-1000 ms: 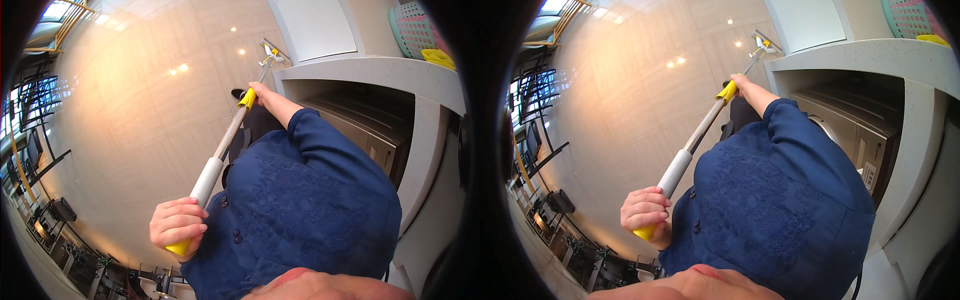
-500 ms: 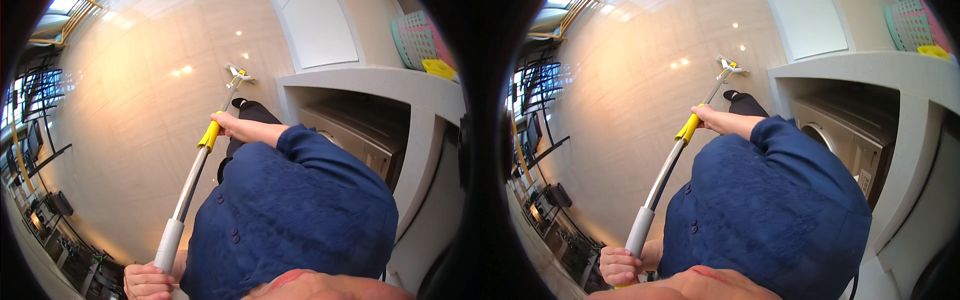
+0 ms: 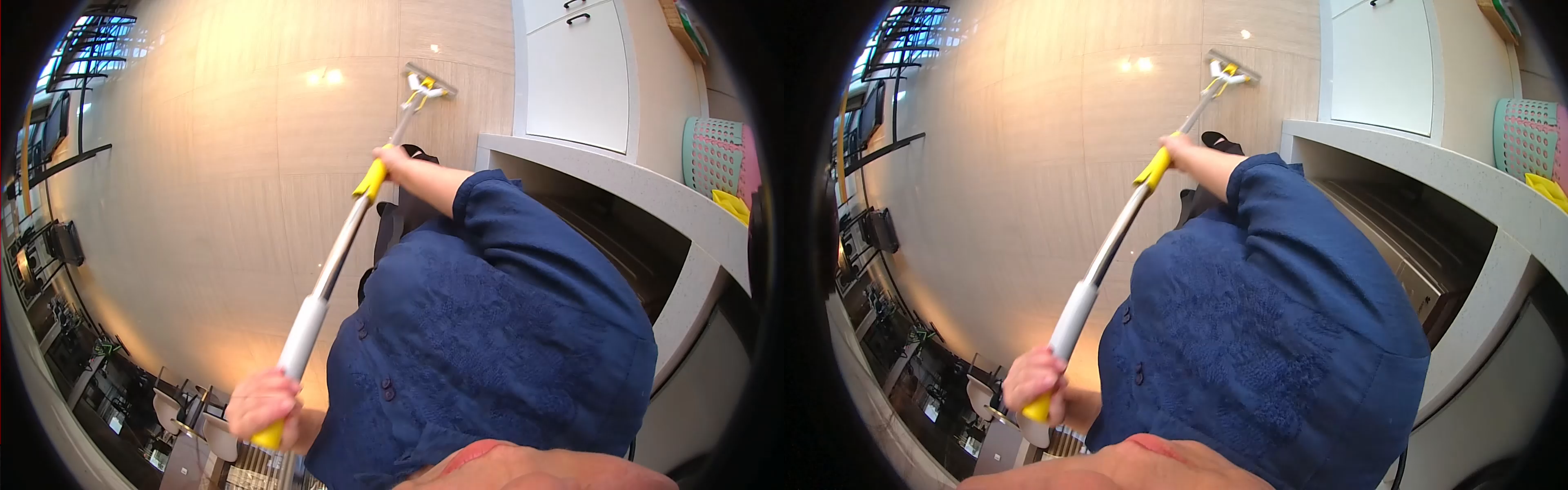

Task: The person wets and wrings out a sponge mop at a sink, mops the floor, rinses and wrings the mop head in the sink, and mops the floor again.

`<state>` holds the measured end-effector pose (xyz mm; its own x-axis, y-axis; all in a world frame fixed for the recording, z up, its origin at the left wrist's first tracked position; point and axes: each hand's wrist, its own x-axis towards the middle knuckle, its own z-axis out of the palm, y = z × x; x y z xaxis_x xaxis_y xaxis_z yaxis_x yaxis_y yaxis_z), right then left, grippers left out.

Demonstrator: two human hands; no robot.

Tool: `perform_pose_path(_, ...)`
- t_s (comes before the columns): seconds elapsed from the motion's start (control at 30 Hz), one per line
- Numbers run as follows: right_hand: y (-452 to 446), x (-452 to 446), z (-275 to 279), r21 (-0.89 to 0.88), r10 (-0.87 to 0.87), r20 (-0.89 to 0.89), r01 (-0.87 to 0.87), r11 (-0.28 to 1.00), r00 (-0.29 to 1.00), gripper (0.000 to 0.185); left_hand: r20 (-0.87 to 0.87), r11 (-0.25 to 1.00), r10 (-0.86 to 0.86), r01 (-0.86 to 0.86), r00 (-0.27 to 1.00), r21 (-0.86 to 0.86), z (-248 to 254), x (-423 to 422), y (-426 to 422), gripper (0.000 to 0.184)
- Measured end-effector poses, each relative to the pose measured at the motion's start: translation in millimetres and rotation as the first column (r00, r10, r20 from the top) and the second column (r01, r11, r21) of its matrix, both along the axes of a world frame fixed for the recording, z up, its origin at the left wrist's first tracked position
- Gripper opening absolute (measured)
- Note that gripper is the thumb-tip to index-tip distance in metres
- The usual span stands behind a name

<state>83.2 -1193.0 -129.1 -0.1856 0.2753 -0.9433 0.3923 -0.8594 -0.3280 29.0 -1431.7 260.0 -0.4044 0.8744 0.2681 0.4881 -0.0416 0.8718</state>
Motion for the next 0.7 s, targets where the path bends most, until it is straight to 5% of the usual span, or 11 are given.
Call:
perform_pose_path(0.2, -103.2, -22.4, 59.6, -0.19, 0.122, -0.185, -0.157, 0.969, 0.975, 0.023, -0.26, 0.982, -0.184, 0.17, 0.948, -0.077, 85.3, 2.8, -50.5, 0.025)
perform_pose_path(0.3, -110.4, -24.8, 99.9, -0.206, 0.066, -0.247, -0.119, 0.971, 0.967, 0.022, -0.093, 0.89, -0.452, 0.456, 0.887, 0.017, 92.4, -32.7, -105.5, 0.017)
perform_pose_path(0.37, -90.3, -22.4, 128.3, -0.24, 0.009, -0.313, -0.088, 0.967, 0.95, 0.023, -0.181, 0.815, -0.579, 0.571, 0.795, -0.095, 88.2, -41.8, -105.3, 0.022)
perform_pose_path(0.43, -60.8, -19.6, 126.6, -0.2, -0.016, -0.344, -0.056, 0.978, 0.939, 0.021, -0.179, 0.885, -0.443, 0.461, 0.878, 0.067, 74.4, -11.1, -48.4, 0.023)
perform_pose_path(0.53, 2.2, -19.2, 83.3, -0.327, -0.345, -0.483, 0.201, 0.924, 0.805, 0.02, -0.099, 0.934, -0.215, 0.234, 0.972, 0.269, 63.6, 27.6, 11.5, 0.025)
perform_pose_path(0.7, 138.0, -11.9, 22.9, -0.27, -0.591, -0.485, 0.532, 0.803, 0.645, 0.023, 0.132, 0.85, 0.18, -0.221, 0.975, 0.477, 47.1, 53.6, 91.7, 0.028)
